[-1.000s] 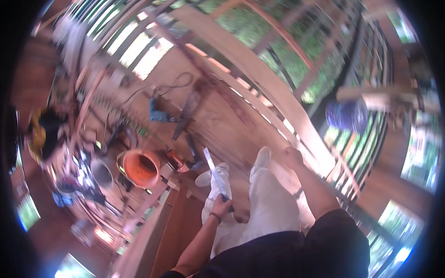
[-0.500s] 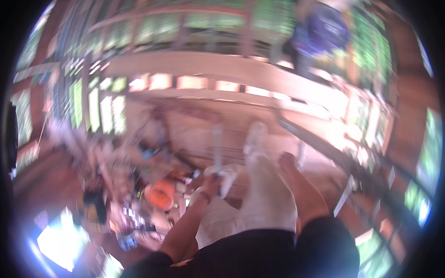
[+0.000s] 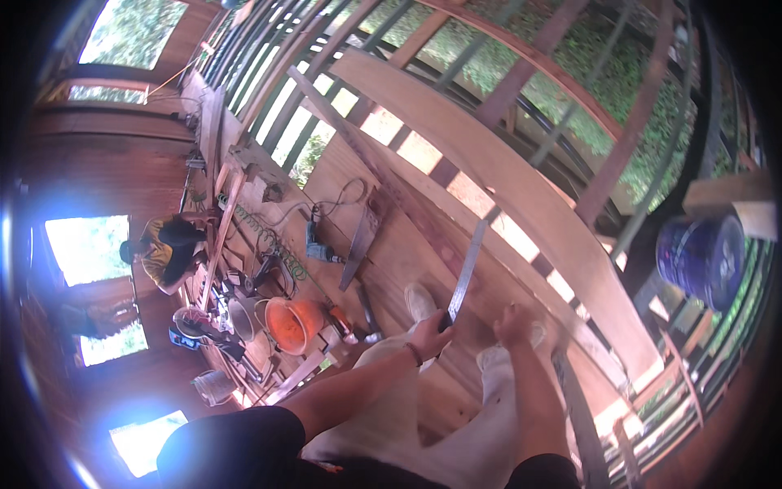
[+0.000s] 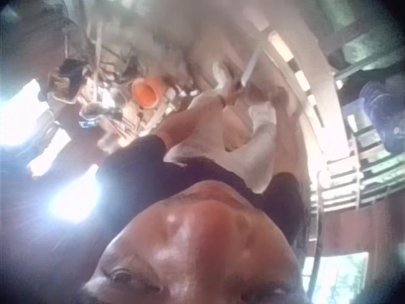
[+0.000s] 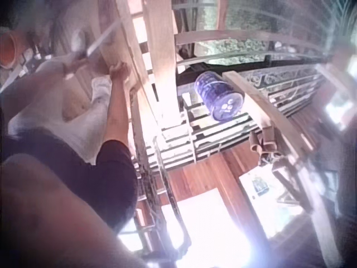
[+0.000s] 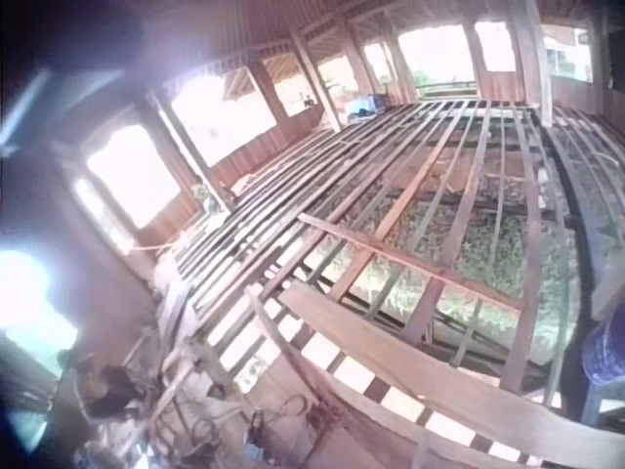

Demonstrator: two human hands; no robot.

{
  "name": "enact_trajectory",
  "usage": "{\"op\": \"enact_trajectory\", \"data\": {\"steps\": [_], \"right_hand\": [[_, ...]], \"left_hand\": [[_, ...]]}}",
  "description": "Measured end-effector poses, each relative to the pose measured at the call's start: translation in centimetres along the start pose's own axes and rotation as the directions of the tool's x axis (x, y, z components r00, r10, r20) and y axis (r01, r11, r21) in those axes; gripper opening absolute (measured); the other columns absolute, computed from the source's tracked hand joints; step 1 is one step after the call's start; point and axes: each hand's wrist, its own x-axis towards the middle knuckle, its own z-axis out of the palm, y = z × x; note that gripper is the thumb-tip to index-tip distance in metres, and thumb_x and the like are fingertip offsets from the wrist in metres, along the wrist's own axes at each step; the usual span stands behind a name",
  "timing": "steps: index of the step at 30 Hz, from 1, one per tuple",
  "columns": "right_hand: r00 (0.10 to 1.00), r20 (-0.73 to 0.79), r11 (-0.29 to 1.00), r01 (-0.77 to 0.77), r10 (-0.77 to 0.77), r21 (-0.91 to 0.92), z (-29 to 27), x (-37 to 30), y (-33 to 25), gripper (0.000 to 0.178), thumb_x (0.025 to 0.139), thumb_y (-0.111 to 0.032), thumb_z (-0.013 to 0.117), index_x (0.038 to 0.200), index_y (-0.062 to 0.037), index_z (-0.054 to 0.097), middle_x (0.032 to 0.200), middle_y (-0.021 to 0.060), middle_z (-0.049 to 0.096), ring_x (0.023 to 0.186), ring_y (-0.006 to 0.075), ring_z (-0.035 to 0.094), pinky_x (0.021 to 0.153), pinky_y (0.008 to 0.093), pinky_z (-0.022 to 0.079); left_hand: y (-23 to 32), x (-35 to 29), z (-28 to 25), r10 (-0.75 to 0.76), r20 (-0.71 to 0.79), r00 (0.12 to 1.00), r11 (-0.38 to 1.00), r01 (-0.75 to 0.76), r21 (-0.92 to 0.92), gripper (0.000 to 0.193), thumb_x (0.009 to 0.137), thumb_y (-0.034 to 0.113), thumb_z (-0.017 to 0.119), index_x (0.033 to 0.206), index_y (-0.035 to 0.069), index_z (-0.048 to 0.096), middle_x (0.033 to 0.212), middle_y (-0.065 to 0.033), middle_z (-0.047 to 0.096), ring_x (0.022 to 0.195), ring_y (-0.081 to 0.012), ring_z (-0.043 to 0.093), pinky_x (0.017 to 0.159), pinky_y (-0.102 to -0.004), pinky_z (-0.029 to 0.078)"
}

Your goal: The person installs curved wooden panels on a wall using a nail gun, then measures and marks a plank with a square and pencil, and cuts it with a hand saw. The person also uses a circular saw and moves around the construction site.

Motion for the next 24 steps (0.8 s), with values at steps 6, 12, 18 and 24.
{"op": "enact_trajectory", "data": {"steps": [6, 12, 18, 24], "right_hand": [[0.98, -0.015, 0.979, 0.197, -0.196, 0.055, 10.6, 16.1, -9.8, 0.059, 0.084, -0.037, 0.075, 0.13, -0.0028, 0.06, 0.127, 0.0178, 0.061, 0.124, 0.0376, 0.057, 0.104, 0.0504, 0.047], [0.986, -0.156, 0.982, 0.092, -0.066, 0.165, 13.3, 18.8, -10.8, 0.066, 0.077, -0.026, 0.081, 0.133, -0.0035, 0.055, 0.127, 0.0206, 0.058, 0.123, 0.0409, 0.056, 0.104, 0.0505, 0.047], [0.889, -0.453, 0.88, 0.268, -0.068, 0.392, 6.9, 25.8, -8.2, 0.077, 0.068, -0.017, 0.085, 0.135, -0.0037, 0.05, 0.125, 0.0223, 0.056, 0.12, 0.0437, 0.056, 0.101, 0.051, 0.049], [0.797, -0.496, 0.906, 0.42, -0.344, 0.047, -4.8, 28.5, 5.0, 0.089, 0.061, -0.013, 0.083, 0.139, -0.0023, 0.043, 0.13, 0.0231, 0.047, 0.12, 0.0465, 0.053, 0.1, 0.0521, 0.048]], "left_hand": [[-2.9, 12.7, -2.3, 0.185, -0.1, 0.978, 0.982, -0.18, 0.053, 0.039, 0.089, 0.033, 0.069, 0.11, 0.001, 0.058, 0.092, -0.0232, 0.067, 0.086, -0.0398, 0.067, 0.075, -0.047, 0.051], [1.6, 14.9, -2.5, 0.577, -0.037, 0.816, 0.81, -0.567, 0.149, 0.031, 0.087, 0.025, 0.069, 0.108, 0.004, 0.06, 0.083, -0.0202, 0.066, 0.084, -0.0417, 0.066, 0.08, -0.0489, 0.049], [7.0, 15.0, -1.2, 0.686, 0.14, 0.714, 0.705, -0.7, 0.116, 0.03, 0.083, 0.022, 0.071, 0.105, 0.002, 0.062, 0.072, -0.0167, 0.065, 0.079, -0.0403, 0.066, 0.084, -0.0513, 0.048], [5.8, 14.6, 0.2, 0.728, 0.093, 0.679, 0.684, -0.728, -0.046, 0.029, 0.083, 0.023, 0.069, 0.099, 0.001, 0.06, 0.074, -0.0209, 0.066, 0.076, -0.0422, 0.067, 0.072, -0.051, 0.053]]}}
